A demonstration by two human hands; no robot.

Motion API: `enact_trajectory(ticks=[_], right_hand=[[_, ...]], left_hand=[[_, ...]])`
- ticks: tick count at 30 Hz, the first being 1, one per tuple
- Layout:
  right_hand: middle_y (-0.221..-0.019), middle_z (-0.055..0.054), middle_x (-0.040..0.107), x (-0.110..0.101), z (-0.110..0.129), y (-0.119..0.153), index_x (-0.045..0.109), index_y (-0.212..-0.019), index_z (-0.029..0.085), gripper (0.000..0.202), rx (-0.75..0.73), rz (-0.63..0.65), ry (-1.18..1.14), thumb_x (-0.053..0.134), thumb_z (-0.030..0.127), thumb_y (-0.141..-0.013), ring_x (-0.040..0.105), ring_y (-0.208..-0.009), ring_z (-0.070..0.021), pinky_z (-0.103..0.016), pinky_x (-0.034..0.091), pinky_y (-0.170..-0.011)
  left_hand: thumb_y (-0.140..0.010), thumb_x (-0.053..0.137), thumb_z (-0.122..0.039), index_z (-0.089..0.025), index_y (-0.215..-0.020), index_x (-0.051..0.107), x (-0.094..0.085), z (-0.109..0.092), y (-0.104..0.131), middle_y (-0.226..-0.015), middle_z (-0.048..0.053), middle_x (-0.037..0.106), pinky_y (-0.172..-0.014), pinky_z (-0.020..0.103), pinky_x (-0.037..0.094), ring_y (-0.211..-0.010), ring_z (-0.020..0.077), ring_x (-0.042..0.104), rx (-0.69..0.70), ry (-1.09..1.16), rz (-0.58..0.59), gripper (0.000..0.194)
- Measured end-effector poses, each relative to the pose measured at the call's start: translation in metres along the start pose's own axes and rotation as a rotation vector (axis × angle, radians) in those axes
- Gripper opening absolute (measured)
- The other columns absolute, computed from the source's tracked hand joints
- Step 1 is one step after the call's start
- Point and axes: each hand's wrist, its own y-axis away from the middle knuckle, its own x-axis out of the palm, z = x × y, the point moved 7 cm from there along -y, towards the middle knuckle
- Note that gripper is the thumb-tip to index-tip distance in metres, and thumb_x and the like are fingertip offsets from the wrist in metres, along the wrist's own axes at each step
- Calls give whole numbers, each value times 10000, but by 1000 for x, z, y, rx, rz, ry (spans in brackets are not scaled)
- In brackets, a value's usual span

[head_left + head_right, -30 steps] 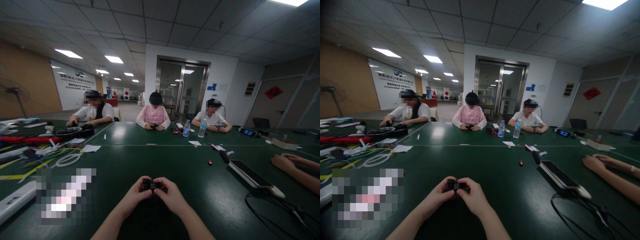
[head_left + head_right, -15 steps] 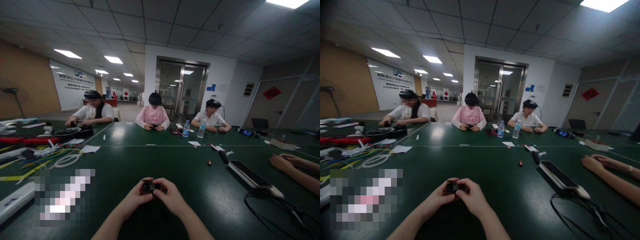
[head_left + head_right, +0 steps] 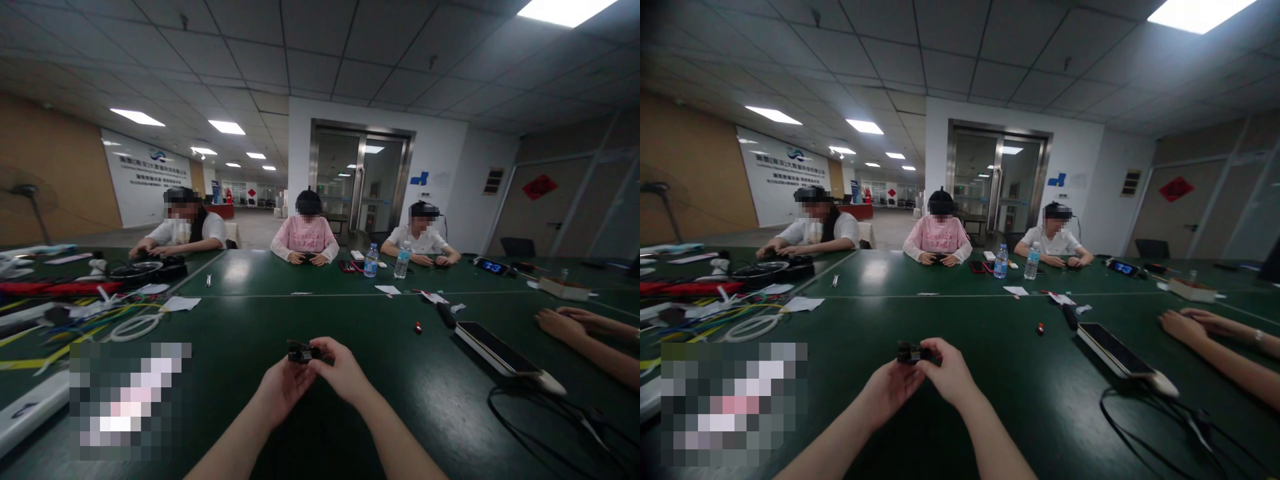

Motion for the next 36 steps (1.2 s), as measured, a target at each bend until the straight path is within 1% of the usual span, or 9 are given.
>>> enact_trajectory(ticks=[2,5,9,14,16,20,25,31,36], right_hand=[[-966,-7,636,-2,3,-5,602,-986,235,314,-12,-22,22,603,160,-680,565,-950,-189,-356,415,-863],[-956,-7,618,0,4,-8,609,-969,235,312,-14,-28,31,607,163,-666,566,-901,-179,-331,431,-831],[-976,-16,575,9,-4,-3,626,-935,242,314,5,4,60,610,142,-638,556,-811,-157,-290,454,-752],[-954,-12,578,16,-19,7,630,-928,269,366,41,12,138,574,91,-614,539,-822,-169,-299,437,-765],[-976,-11,586,17,-20,10,625,-943,274,381,35,19,117,557,84,-619,534,-886,-182,-309,424,-804],[-1005,-17,598,14,-18,12,601,-982,253,397,47,-18,31,537,78,-631,534,-943,-191,-325,412,-852],[-1003,-23,598,11,-16,12,598,-992,249,356,64,-36,18,540,107,-671,532,-965,-197,-337,398,-887],[-1013,-24,579,12,-29,13,594,-1004,268,397,74,-40,48,550,82,-657,541,-934,-194,-340,410,-875],[-1098,-37,564,14,-30,14,599,-991,277,402,39,-12,48,538,52,-664,503,-1053,-210,-377,370,-947]], left_hand=[[-852,435,-278,-106,-894,566,9,-1,-2,-800,105,668,-743,289,495,-706,157,655,-20,104,59,220],[-848,397,-437,-96,-920,559,21,-1,1,-861,138,667,-758,317,496,-745,183,657,-68,229,189,384],[-825,337,-550,-49,-925,566,17,6,3,-891,186,655,-788,350,485,-805,229,652,-134,274,187,559],[-830,355,-529,-45,-863,587,-1,20,-1,-809,156,659,-710,305,495,-706,202,654,-176,268,81,538],[-817,393,-526,-27,-871,598,-1,21,2,-849,176,659,-759,317,482,-764,222,653,-190,283,122,542],[-832,441,-439,-27,-924,619,8,12,11,-958,184,660,-907,327,409,-905,227,629,-221,336,300,458],[-860,409,-382,-47,-920,647,16,8,13,-950,162,677,-921,290,388,-942,205,619,-264,385,412,415],[-865,395,-377,-54,-949,644,13,18,10,-939,150,686,-937,312,370,-919,200,626,-295,409,387,416],[-857,397,-419,-94,-918,645,10,22,12,-945,146,689,-940,352,364,-880,198,634,-295,424,349,414]])
